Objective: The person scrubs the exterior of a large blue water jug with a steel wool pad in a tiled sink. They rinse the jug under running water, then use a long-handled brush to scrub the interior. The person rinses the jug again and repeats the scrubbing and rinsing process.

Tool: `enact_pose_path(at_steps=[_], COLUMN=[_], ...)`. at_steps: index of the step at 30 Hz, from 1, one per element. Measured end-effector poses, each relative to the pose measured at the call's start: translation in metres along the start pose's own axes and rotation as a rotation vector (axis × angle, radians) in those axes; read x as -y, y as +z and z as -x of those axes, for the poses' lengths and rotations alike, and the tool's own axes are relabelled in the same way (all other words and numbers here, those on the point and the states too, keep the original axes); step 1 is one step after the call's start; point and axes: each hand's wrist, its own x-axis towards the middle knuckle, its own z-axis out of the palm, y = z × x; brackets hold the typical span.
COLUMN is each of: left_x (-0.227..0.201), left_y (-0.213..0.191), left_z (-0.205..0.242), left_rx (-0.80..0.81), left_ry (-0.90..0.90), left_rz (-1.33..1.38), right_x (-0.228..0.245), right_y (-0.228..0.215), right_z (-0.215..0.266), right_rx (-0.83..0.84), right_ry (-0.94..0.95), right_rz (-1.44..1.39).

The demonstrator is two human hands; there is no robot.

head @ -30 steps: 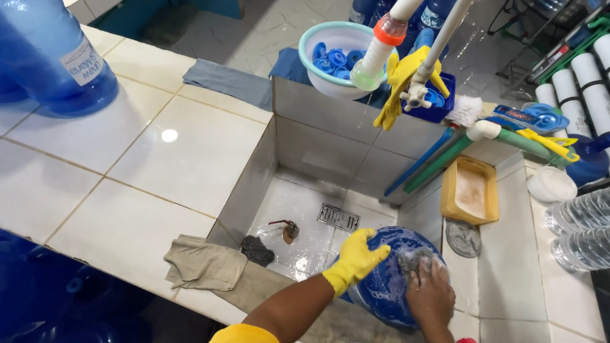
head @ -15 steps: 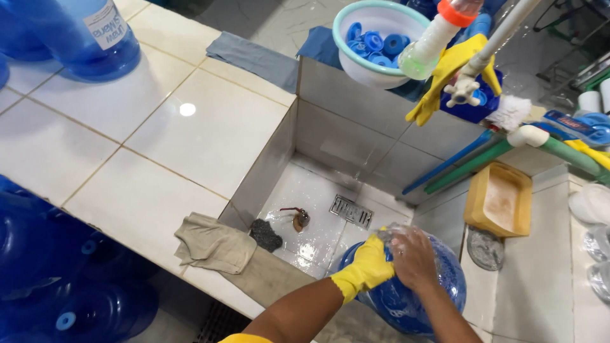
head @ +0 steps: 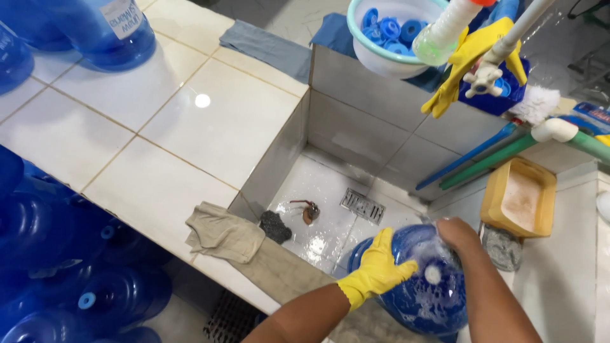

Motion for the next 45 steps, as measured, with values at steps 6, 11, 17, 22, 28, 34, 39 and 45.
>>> enact_pose_path(at_steps=[6,11,17,22,28,34,39,45], left_x=[0.010,-0.037,-0.032,-0.046,-0.025,0.025,0.024,0.007], left_y=[0.009,-0.034,-0.049,-0.027,-0.015,0.013,0.013,0.000], left_z=[-0.008,0.020,-0.075,-0.081,-0.047,-0.018,-0.009,0.000], left_rx=[-0.125,0.078,0.100,0.289,0.076,-0.139,-0.078,-0.029], left_ry=[0.257,-0.045,-0.009,0.018,0.027,0.144,0.077,0.007], left_rz=[0.022,0.056,-0.450,-0.130,0.113,0.050,-0.039,-0.051], right_x=[-0.022,-0.049,-0.044,-0.111,-0.106,-0.059,-0.004,-0.029], right_y=[0.063,0.022,0.117,0.141,0.089,0.090,0.018,0.044], right_z=[-0.034,-0.061,0.039,0.038,-0.051,-0.098,-0.014,-0.059], right_rx=[-0.202,-0.109,-0.374,-0.423,-0.460,-0.339,0.036,-0.176], right_ry=[-0.553,0.116,-0.363,-0.388,-0.172,-0.705,0.043,-0.487], right_rz=[0.275,-0.060,-0.051,0.149,0.031,0.292,0.127,0.149])
